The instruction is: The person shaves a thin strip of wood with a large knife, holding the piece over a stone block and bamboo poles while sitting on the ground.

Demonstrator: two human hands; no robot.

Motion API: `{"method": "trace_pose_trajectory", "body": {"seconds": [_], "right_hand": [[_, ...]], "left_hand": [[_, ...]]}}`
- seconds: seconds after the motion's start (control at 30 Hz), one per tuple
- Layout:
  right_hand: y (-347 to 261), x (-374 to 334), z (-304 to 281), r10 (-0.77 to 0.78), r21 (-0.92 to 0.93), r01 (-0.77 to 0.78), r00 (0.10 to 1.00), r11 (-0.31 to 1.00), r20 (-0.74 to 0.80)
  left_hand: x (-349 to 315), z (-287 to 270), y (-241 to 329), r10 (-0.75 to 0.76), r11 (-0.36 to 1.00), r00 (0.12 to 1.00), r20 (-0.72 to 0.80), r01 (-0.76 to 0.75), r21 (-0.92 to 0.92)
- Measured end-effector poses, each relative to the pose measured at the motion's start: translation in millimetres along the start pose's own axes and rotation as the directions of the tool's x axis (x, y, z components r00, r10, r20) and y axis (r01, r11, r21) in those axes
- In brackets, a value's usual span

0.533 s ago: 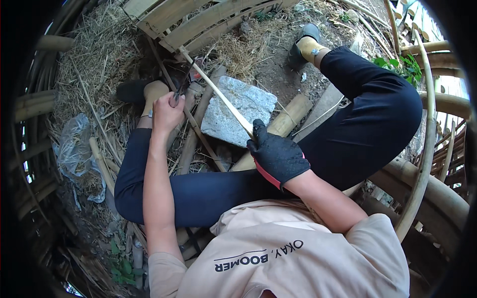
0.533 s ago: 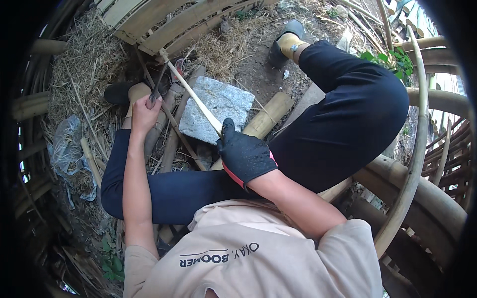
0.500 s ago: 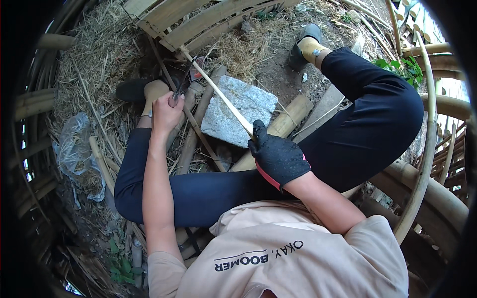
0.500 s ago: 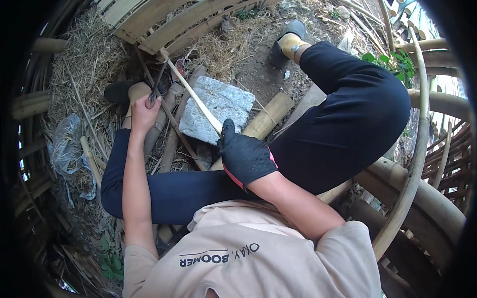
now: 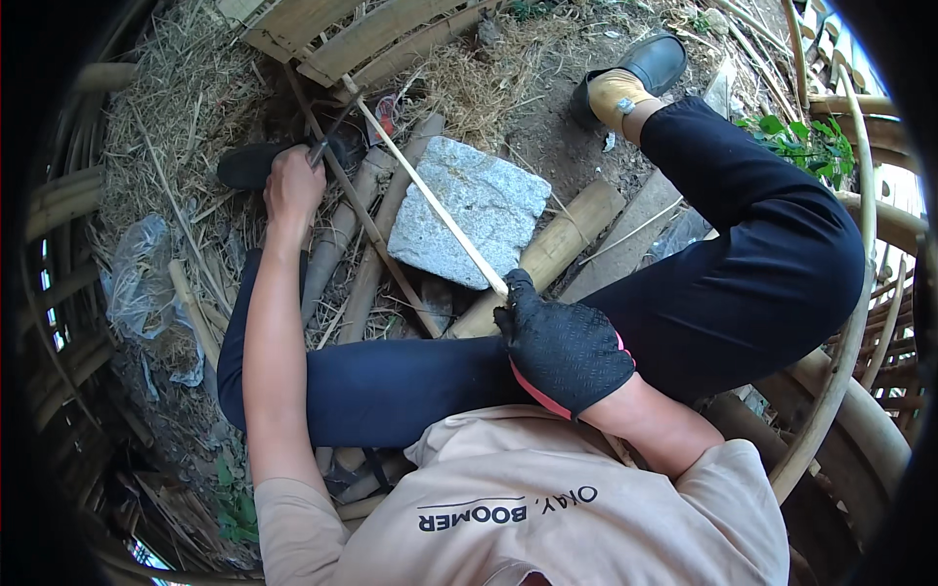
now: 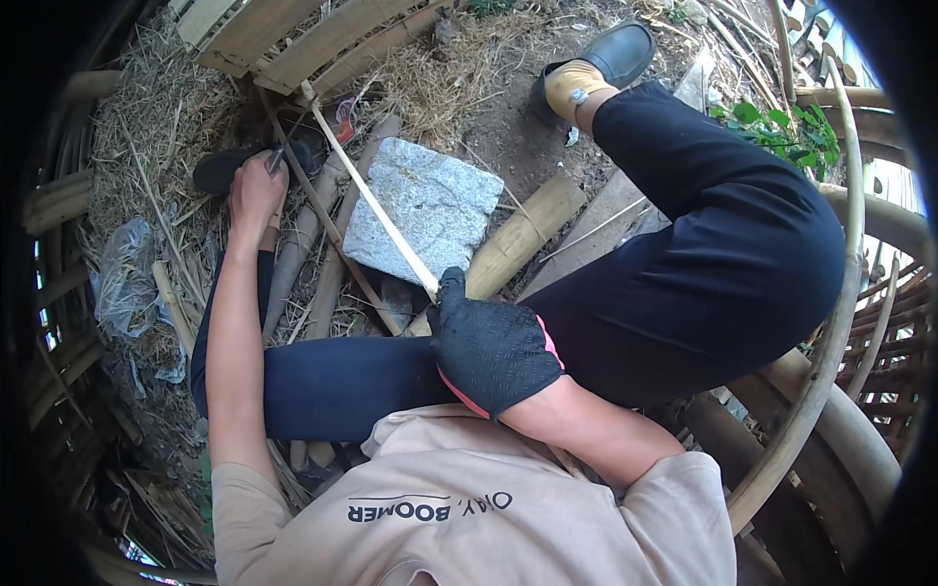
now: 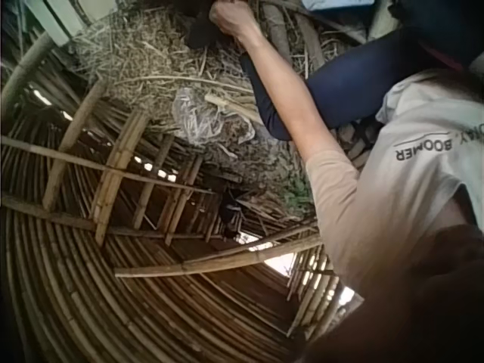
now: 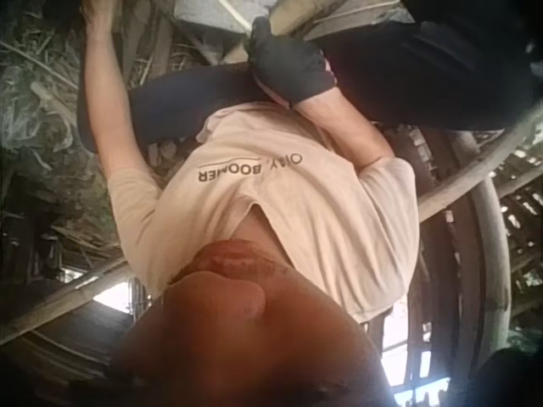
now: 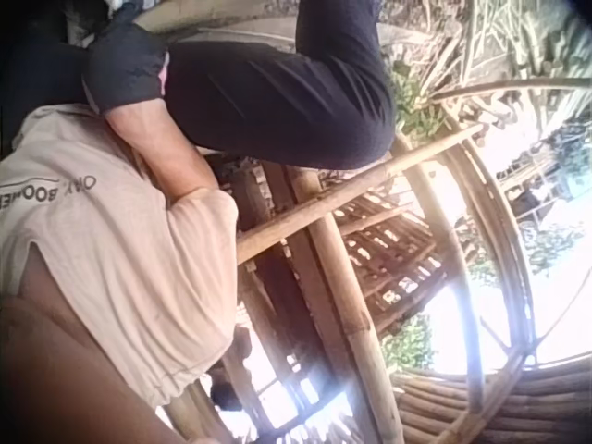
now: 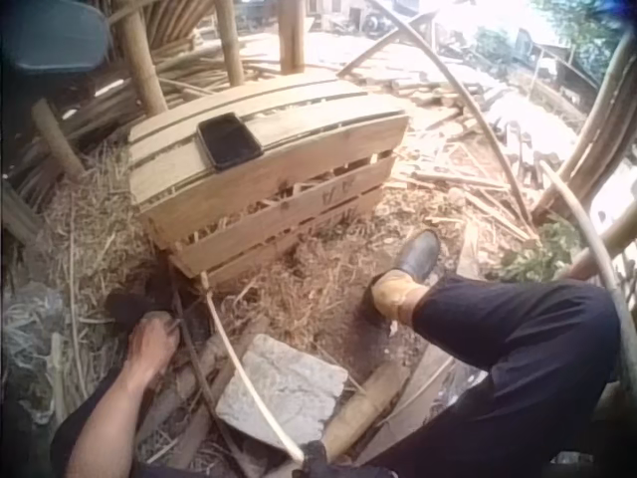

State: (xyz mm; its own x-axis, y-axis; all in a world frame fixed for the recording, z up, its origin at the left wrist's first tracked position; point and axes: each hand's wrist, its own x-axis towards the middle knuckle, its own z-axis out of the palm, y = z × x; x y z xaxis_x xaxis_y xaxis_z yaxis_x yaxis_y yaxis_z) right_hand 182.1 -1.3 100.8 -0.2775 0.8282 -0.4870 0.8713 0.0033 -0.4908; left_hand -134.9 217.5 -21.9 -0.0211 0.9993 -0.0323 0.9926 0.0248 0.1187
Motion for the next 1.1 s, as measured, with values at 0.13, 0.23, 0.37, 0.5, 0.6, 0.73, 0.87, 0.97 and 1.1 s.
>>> {"method": "trace_pose_trajectory", "body": {"seconds": [0.13, 0.23, 0.37, 0.5, 0.6, 0.73, 0.87, 0.97, 1.1], "right_hand": [[2, -1, 0, 0.043, 0.002, -0.043, 0.999, 0.999, 0.023], [4, -4, -2, 0.033, 0.049, -0.034, 0.999, 0.998, 0.018], [8, -8, -10, 0.025, 0.093, -0.028, 0.999, 0.995, 0.035], [10, -7, -25, 0.054, 0.219, -0.089, 0.985, 0.972, 0.161], [21, -2, -20, 0.084, 0.333, -0.171, 0.962, 0.927, 0.259], [13, -4, -19, -0.030, 0.168, -0.007, 0.976, 0.986, 0.217], [-5, -10, -11, 0.104, 0.099, -0.129, 0.969, 0.987, 0.224], [17, -10, 15, -0.154, 0.157, 0.144, 0.987, 0.977, 0.049], [23, -13, 22, -0.003, 0.241, -0.013, 0.998, 0.970, 0.067]], "left_hand": [[13, -9, 12, 0.271, 0.962, 0.957, 0.106, -0.274, 0.008], [18, 6, 12, 0.236, 0.971, 0.970, 0.063, -0.238, 0.026], [37, 9, -1, 0.191, 0.977, 0.980, 0.065, -0.196, 0.082], [44, 9, -2, 0.271, 0.956, 0.961, 0.057, -0.275, 0.097], [53, 6, -1, 0.241, 0.966, 0.969, 0.049, -0.245, 0.088], [49, 9, -14, 0.315, 0.946, 0.949, 0.014, -0.316, 0.078], [55, 19, -10, 0.240, 0.966, 0.962, 0.129, -0.250, 0.062], [70, 20, -5, 0.174, 0.982, 0.971, 0.166, -0.184, 0.049], [77, 16, -30, 0.351, 0.929, 0.933, 0.073, -0.357, 0.100]]}}
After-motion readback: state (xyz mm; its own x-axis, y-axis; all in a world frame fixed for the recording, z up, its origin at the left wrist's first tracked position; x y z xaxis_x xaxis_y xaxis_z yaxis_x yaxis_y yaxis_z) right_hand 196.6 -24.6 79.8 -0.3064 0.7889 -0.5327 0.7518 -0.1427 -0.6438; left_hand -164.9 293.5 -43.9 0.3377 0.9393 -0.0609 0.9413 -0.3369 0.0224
